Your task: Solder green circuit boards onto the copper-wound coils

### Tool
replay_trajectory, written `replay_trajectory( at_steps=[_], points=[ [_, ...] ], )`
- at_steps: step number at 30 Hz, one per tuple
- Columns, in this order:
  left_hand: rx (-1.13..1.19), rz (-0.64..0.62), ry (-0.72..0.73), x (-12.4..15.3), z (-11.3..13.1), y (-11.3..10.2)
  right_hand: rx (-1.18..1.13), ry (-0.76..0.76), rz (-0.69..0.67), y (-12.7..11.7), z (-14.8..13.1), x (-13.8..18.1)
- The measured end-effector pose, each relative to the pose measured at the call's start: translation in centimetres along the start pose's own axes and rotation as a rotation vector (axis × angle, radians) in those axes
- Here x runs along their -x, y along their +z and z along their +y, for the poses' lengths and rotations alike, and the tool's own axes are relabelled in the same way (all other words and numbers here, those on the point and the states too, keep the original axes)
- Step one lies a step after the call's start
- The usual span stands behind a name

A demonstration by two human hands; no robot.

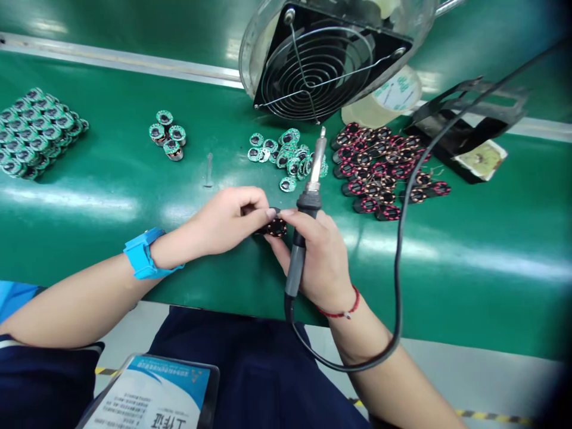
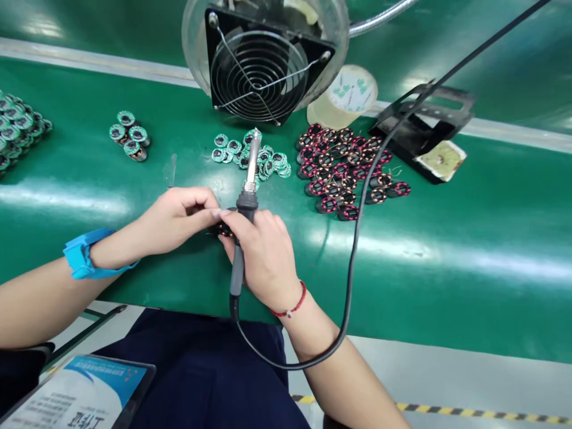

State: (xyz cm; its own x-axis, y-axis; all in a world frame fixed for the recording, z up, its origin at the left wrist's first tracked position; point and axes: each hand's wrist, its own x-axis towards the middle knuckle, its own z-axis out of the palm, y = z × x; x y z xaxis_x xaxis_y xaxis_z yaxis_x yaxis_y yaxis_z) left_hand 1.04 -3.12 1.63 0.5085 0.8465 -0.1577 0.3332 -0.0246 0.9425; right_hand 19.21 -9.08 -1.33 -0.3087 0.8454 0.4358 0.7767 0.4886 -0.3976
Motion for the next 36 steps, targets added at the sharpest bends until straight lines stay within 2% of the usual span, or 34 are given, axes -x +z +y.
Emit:
replay_trajectory(
  at_steps=[6,14,17,19,23,25,31,36],
  points=[
    [0.076,0.275,-0.036,-0.6,-0.4,-1.3,-0.067,0.063,-0.026,0.7,1.3,0.1],
    [-0.159,0.316,0.024,-1.3,-1.7,-1.7,-0.189,0.124,-0.11,1.1,2.3,0.3],
    [-0.23,0.296,0.047,-1.5,-2.2,-1.8,-0.192,0.117,-0.117,1.0,2.3,0.3],
    [-0.293,0.232,0.085,-1.3,-2.5,-1.9,-0.186,0.108,-0.114,0.8,2.2,0.2],
    [-0.563,-0.101,0.255,-0.8,-2.6,-1.8,-0.155,0.117,-0.12,0.8,1.9,0.2],
    [-0.676,-0.181,0.295,-0.6,-2.6,-1.5,-0.157,0.148,-0.118,1.0,1.8,0.3],
    [-0.685,-0.179,0.302,-0.7,-3.0,-0.8,-0.214,0.169,-0.037,1.9,1.7,0.6],
    [-0.671,-0.171,0.31,-0.6,-3.0,-0.7,-0.175,0.125,-0.045,2.2,1.7,0.3]
  ],
)
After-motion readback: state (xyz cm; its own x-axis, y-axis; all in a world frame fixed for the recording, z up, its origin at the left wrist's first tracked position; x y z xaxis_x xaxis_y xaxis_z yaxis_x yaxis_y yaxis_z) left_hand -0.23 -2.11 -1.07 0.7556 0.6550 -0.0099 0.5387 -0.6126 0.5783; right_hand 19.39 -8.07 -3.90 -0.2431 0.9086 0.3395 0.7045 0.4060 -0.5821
